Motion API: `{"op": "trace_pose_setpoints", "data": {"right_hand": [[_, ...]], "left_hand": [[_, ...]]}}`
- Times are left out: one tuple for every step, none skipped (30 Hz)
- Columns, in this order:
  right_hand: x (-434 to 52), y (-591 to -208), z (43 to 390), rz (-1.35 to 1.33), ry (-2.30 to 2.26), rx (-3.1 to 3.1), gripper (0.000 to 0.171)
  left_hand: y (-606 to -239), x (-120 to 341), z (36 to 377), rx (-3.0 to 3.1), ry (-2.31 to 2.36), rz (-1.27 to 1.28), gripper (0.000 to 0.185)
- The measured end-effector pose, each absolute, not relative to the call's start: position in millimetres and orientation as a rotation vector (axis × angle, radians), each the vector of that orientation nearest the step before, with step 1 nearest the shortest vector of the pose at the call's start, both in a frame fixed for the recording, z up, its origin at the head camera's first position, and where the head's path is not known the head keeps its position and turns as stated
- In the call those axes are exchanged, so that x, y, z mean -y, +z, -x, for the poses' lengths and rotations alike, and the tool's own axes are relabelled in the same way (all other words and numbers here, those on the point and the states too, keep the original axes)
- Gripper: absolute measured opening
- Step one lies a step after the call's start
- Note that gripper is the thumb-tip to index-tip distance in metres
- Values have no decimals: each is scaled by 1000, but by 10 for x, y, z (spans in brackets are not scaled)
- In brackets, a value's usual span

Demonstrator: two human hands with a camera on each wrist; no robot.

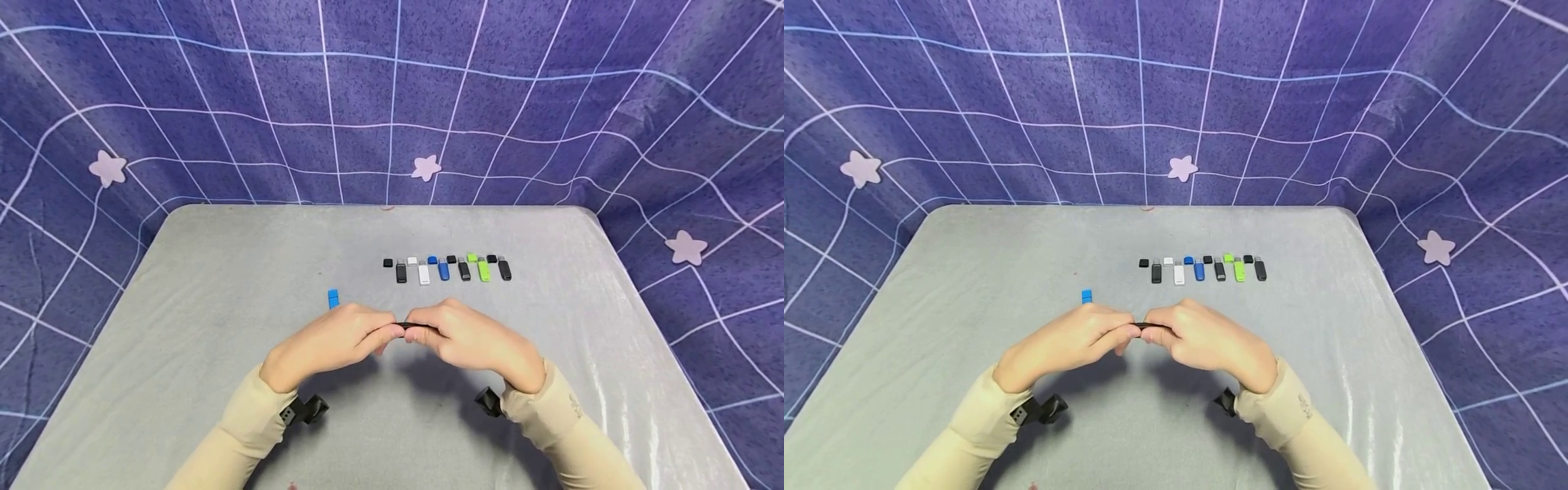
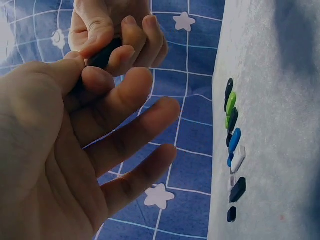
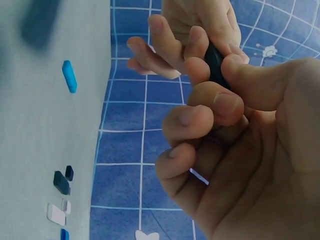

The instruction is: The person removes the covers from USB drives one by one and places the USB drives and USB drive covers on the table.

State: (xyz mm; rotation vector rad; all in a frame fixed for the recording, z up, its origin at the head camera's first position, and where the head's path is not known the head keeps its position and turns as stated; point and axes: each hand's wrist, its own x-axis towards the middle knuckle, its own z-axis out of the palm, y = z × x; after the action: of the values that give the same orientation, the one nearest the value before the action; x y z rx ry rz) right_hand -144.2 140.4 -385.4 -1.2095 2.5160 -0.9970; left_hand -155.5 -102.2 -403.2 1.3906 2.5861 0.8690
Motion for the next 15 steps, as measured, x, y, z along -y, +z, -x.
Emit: {"op": "trace_pose_setpoints", "data": {"right_hand": [[-1412, -3857, 1442, 1215, -1001, -2521, 19], [-1417, -3857, 1440, 1219, -1005, -2524, 19], [-1422, -3858, 1438, 1223, -1008, -2526, 19], [-1425, -3861, 1439, 1229, -1012, -2528, 18], [-1428, -3863, 1440, 1234, -1013, -2529, 18], [-1430, -3866, 1442, 1240, -1013, -2529, 18], [-1431, -3862, 1440, 1243, -1013, -2529, 17], [-1431, -3858, 1439, 1245, -1014, -2528, 17], [-1433, -3860, 1442, 1249, -1015, -2528, 16], [-1434, -3860, 1443, 1252, -1015, -2529, 16], [-1436, -3859, 1444, 1257, -1016, -2530, 15], [-1437, -3859, 1444, 1260, -1017, -2532, 15], [-1439, -3859, 1445, 1262, -1020, -2531, 15], [-1439, -3864, 1447, 1266, -1023, -2529, 15], [-1439, -3869, 1448, 1269, -1027, -2526, 15]], "left_hand": [[-4029, 1023, 1556, -2588, 871, -1396, 34], [-4027, 1022, 1557, -2591, 870, -1400, 34], [-4026, 1021, 1559, -2595, 867, -1407, 35], [-4026, 1019, 1561, -2601, 863, -1418, 34], [-4029, 1019, 1564, -2604, 862, -1424, 35], [-4031, 1019, 1566, -2608, 861, -1433, 35], [-4031, 1019, 1566, -2608, 862, -1438, 35], [-4030, 1019, 1566, -2610, 863, -1443, 35], [-4028, 1020, 1565, -2611, 866, -1447, 35], [-4025, 1021, 1564, -2612, 867, -1447, 35], [-4023, 1022, 1564, -2611, 868, -1446, 36], [-4023, 1022, 1563, -2614, 864, -1447, 35], [-4022, 1021, 1563, -2612, 860, -1444, 36], [-4023, 1020, 1563, -2613, 854, -1440, 36], [-4026, 1019, 1563, -2609, 849, -1434, 36]]}}
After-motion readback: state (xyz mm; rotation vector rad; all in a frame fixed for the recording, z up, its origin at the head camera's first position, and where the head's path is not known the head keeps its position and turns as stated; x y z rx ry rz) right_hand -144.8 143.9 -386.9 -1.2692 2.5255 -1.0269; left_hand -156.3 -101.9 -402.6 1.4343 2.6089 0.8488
